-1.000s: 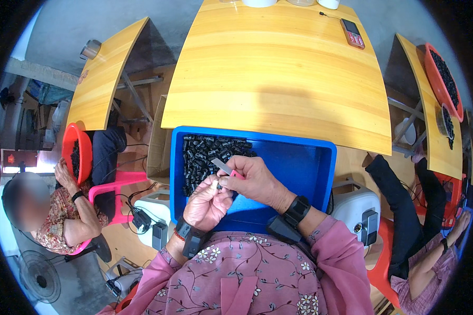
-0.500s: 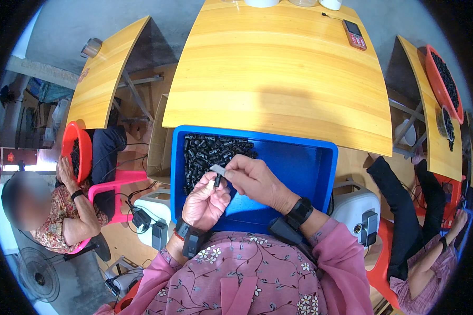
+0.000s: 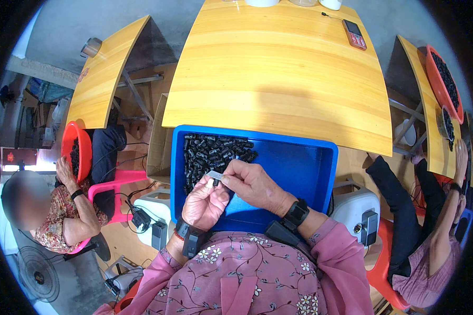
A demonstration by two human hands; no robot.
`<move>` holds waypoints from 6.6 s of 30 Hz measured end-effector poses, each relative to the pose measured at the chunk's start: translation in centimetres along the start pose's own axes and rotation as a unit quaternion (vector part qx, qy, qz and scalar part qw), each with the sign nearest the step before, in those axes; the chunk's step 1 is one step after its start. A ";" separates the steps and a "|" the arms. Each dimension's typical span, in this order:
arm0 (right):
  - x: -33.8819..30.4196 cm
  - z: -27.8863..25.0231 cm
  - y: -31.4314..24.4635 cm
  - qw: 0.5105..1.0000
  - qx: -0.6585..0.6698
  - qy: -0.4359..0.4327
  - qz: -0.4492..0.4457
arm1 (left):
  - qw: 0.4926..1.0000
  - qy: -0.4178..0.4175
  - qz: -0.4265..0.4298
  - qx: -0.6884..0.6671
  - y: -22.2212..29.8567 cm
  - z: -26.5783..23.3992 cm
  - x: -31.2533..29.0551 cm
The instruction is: Manually assembling small plastic parts by fitting a white ring onto a black cylindrical component.
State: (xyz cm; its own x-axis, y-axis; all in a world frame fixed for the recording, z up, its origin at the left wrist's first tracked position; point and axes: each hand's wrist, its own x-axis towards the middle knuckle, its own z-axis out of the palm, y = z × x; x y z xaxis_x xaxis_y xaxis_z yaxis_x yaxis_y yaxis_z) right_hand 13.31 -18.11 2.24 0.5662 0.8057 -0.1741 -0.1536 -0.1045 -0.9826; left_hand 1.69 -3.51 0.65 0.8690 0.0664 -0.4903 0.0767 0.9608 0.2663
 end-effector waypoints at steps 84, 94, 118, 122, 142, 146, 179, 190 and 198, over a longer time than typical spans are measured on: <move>0.5 -0.5 0.2 0.971 -0.230 0.059 -0.044 | 0.918 0.067 0.131 0.368 1.4 0.5 -0.5; 0.8 -1.0 0.3 0.996 -0.010 0.076 0.033 | 0.946 -0.002 0.127 0.299 0.8 0.5 -0.2; 0.3 -1.1 -1.0 0.988 0.108 0.008 0.106 | 0.941 -0.008 0.127 0.312 0.7 0.6 -0.1; 0.3 -1.1 -0.9 0.994 0.081 0.014 0.067 | 0.970 -0.004 0.074 0.230 1.0 0.4 -0.1; 0.3 -1.4 -1.2 1.000 0.013 0.021 0.004 | 0.981 0.003 0.039 0.188 1.6 0.3 -0.2; 0.4 -1.2 -0.6 1.000 0.004 0.029 -0.009 | 0.992 -0.009 0.001 0.124 1.5 0.5 -0.2; 0.5 -0.4 0.8 0.996 0.085 0.003 0.006 | 0.995 -0.018 -0.082 0.058 -0.1 0.2 -0.1; 0.7 -0.9 -0.5 0.995 0.100 0.001 0.028 | 0.996 -0.031 -0.068 0.051 -0.1 0.5 -0.2; 0.9 -0.9 -0.4 0.995 0.086 0.030 0.051 | 0.993 0.017 -0.037 0.108 0.0 0.3 -0.2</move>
State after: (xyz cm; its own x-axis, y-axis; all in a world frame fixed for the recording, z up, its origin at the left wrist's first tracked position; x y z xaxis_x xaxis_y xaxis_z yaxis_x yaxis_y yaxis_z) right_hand 14.57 -17.87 2.47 0.5876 0.7586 -0.2815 -0.3463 -0.0786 -0.9348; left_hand 1.63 -3.57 1.02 0.8406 0.0099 -0.5416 0.2460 0.8838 0.3979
